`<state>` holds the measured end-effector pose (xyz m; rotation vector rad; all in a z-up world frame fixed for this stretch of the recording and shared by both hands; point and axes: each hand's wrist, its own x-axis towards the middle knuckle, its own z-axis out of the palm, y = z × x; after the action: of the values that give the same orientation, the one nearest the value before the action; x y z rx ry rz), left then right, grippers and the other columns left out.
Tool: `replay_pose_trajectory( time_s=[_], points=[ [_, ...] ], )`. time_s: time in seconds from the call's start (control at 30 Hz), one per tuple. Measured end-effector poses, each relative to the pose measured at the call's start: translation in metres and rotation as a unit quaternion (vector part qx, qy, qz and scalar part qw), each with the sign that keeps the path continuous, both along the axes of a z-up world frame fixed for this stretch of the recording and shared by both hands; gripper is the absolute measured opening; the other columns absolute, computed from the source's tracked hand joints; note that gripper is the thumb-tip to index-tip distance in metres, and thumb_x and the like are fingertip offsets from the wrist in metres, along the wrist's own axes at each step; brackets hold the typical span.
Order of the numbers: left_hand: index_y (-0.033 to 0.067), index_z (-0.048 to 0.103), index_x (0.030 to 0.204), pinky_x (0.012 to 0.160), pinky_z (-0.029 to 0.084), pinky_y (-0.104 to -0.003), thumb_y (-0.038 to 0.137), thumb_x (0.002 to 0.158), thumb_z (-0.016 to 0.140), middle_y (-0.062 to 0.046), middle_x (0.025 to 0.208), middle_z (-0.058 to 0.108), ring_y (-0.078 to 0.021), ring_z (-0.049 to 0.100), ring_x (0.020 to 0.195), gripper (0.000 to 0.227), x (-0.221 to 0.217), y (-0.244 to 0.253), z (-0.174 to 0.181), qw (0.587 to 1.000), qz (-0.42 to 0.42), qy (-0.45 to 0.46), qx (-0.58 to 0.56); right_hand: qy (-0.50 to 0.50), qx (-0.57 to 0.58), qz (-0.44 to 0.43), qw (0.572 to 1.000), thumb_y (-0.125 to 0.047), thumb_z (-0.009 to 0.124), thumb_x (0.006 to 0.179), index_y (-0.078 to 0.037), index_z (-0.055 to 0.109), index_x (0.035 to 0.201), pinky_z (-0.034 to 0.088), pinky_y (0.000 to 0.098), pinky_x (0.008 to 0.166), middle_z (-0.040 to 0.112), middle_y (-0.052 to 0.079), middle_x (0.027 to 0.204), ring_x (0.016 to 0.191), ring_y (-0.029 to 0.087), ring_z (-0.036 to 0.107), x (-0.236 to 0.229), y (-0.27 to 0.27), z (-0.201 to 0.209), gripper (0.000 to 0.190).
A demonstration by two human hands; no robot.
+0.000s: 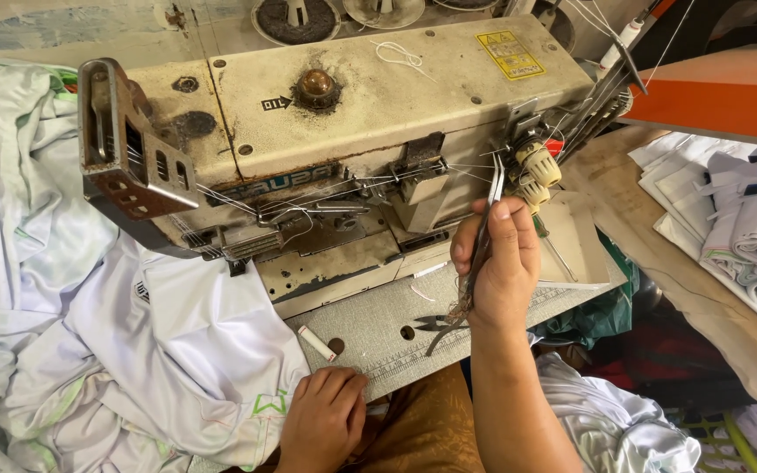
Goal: Threading an industrial overlock sewing machine using tweezers to guide thread through various tensioners and guides.
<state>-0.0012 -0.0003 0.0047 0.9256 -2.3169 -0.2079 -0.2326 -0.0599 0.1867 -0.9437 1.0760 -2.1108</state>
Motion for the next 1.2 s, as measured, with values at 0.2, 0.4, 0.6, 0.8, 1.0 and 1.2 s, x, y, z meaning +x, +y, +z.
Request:
replay_pose_trajectory(
  time_s=[0.2,0.4,0.6,0.8,1.0,1.2],
  points=[
    [0.0133,0.072,0.111,0.080,0.045,-0.041,0.022,0.094,0.061,-0.003,0.108,0.070,-0.0265,0.060,0.099,0.022,0.000,0.000,-0.001,1.000,-0.001,-0.009,0.005,0.012,-0.002,-0.005,1.000,-0.028,0.052,0.108,-0.010,0.056,0.098,0.033,0.0229,0.041,0.051,0.006,0.056,0.045,0.013,0.041,0.000,-0.003,0.002,0.021],
    [0.0131,0.073,0.110,0.080,0.045,-0.041,0.022,0.094,0.061,-0.003,0.107,0.070,-0.0267,0.060,0.098,0.022,0.000,0.000,0.000,1.000,0.000,-0.008,0.003,0.027,0.003,-0.007,1.000,-0.026,0.051,0.109,-0.010,0.056,0.099,0.034,0.0221,0.041,0.051,0.005,0.056,0.044,0.012,0.042,0.000,-0.003,0.004,0.020],
    [0.0133,0.073,0.110,0.079,0.045,-0.041,0.021,0.094,0.061,-0.003,0.107,0.070,-0.0263,0.060,0.098,0.021,0.000,0.000,0.000,1.000,-0.002,-0.002,0.001,0.049,0.007,-0.017,0.999,-0.028,0.050,0.109,-0.011,0.054,0.098,0.033,0.0221,0.042,0.051,0.005,0.056,0.045,0.012,0.041,0.000,-0.003,0.003,0.021],
    [0.0135,0.072,0.110,0.079,0.045,-0.040,0.021,0.093,0.061,-0.003,0.107,0.070,-0.0263,0.060,0.099,0.022,0.000,0.000,-0.002,1.000,-0.001,0.001,0.003,0.049,-0.027,0.017,0.998,-0.025,0.050,0.110,-0.011,0.054,0.097,0.032,0.0239,0.042,0.049,0.005,0.055,0.044,0.012,0.039,-0.003,-0.006,-0.001,0.019],
    [0.0130,0.072,0.111,0.079,0.045,-0.040,0.021,0.092,0.062,-0.003,0.108,0.069,-0.0263,0.060,0.099,0.023,0.001,0.000,-0.002,1.000,-0.002,0.000,0.004,0.049,-0.022,0.054,0.997,-0.023,0.051,0.109,-0.011,0.054,0.096,0.033,0.0228,0.041,0.050,0.002,0.055,0.046,0.011,0.043,-0.004,-0.006,-0.001,0.018],
    [0.0122,0.072,0.110,0.079,0.046,-0.041,0.020,0.092,0.062,-0.003,0.107,0.069,-0.0267,0.060,0.098,0.021,0.001,0.000,-0.004,1.000,-0.004,0.006,-0.001,0.044,-0.017,0.077,0.996,-0.023,0.053,0.108,-0.008,0.055,0.097,0.032,0.0220,0.041,0.051,0.005,0.055,0.046,0.011,0.044,-0.001,-0.010,-0.004,0.019]
  ],
)
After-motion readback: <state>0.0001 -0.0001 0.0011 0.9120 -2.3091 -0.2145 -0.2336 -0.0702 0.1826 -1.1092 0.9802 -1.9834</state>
